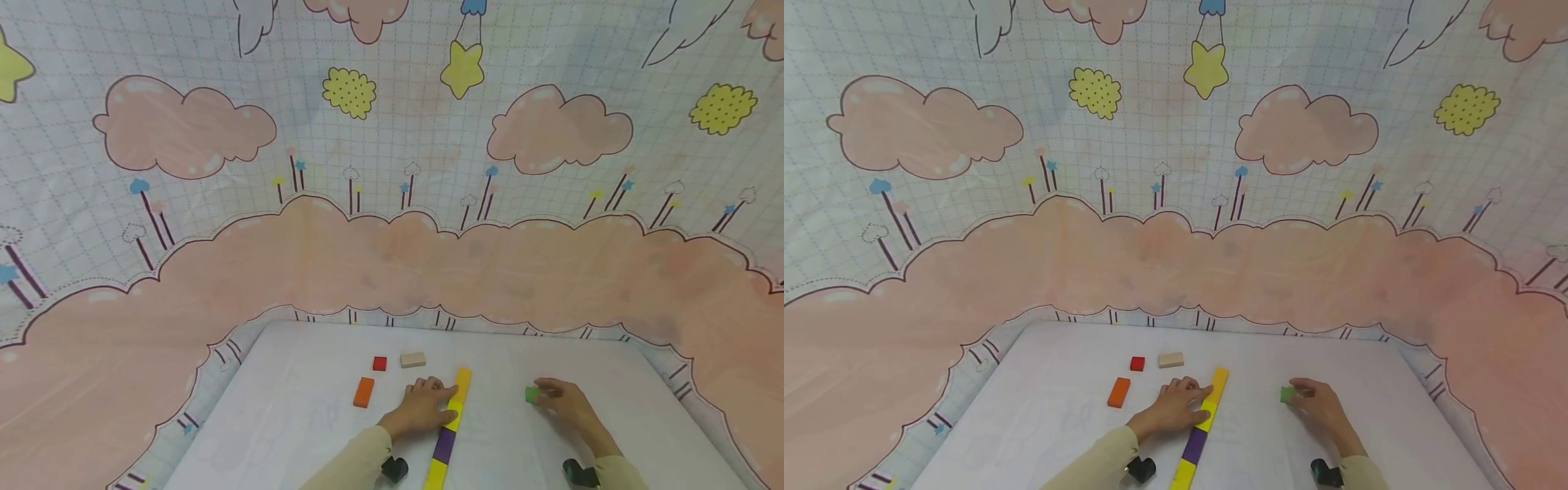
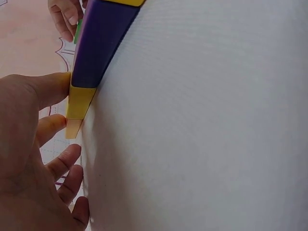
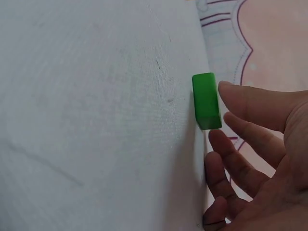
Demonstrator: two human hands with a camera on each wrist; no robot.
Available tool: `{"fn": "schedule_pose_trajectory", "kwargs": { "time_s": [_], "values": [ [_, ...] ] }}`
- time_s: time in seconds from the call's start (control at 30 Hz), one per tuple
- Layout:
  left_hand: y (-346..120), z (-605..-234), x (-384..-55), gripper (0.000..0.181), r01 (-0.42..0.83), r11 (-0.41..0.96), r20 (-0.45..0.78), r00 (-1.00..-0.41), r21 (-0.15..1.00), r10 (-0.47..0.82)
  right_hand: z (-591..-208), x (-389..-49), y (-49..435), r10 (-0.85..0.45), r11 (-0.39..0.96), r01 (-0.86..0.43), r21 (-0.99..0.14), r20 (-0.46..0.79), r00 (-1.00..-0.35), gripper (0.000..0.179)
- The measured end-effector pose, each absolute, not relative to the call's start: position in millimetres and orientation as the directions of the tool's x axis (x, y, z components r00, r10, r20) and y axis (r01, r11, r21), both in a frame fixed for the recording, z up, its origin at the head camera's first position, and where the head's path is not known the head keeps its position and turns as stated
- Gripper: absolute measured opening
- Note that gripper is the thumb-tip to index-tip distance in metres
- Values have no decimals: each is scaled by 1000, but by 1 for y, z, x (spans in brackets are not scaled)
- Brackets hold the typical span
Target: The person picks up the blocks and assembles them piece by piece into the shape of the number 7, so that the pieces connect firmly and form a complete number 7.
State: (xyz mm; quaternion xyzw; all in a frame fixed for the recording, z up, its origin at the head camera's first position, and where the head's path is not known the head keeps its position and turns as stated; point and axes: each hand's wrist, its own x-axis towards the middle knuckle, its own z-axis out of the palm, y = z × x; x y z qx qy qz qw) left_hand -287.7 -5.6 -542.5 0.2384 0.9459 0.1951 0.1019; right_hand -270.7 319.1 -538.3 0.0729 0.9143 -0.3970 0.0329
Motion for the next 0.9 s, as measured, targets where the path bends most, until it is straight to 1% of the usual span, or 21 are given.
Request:
{"fn": "schedule_pose_trajectory", "kwargs": {
  "time_s": [0.2,0.53,0.77,0.9],
  "values": [
    [-5,-541,-287,56,405,812,-108,-866,421,488,-538,-272,318,100,710,151,-688,-114,-988,47],
    [-5,-542,-286,55,422,810,-89,-864,407,495,-543,-274,317,106,731,155,-664,-114,-988,40],
    [-6,-541,-286,55,414,809,-96,-865,418,492,-537,-275,315,112,719,187,-670,-155,-982,42],
    [-6,-540,-286,55,405,808,-105,-866,428,490,-533,-278,315,102,714,183,-675,-159,-982,42]
  ]
}}
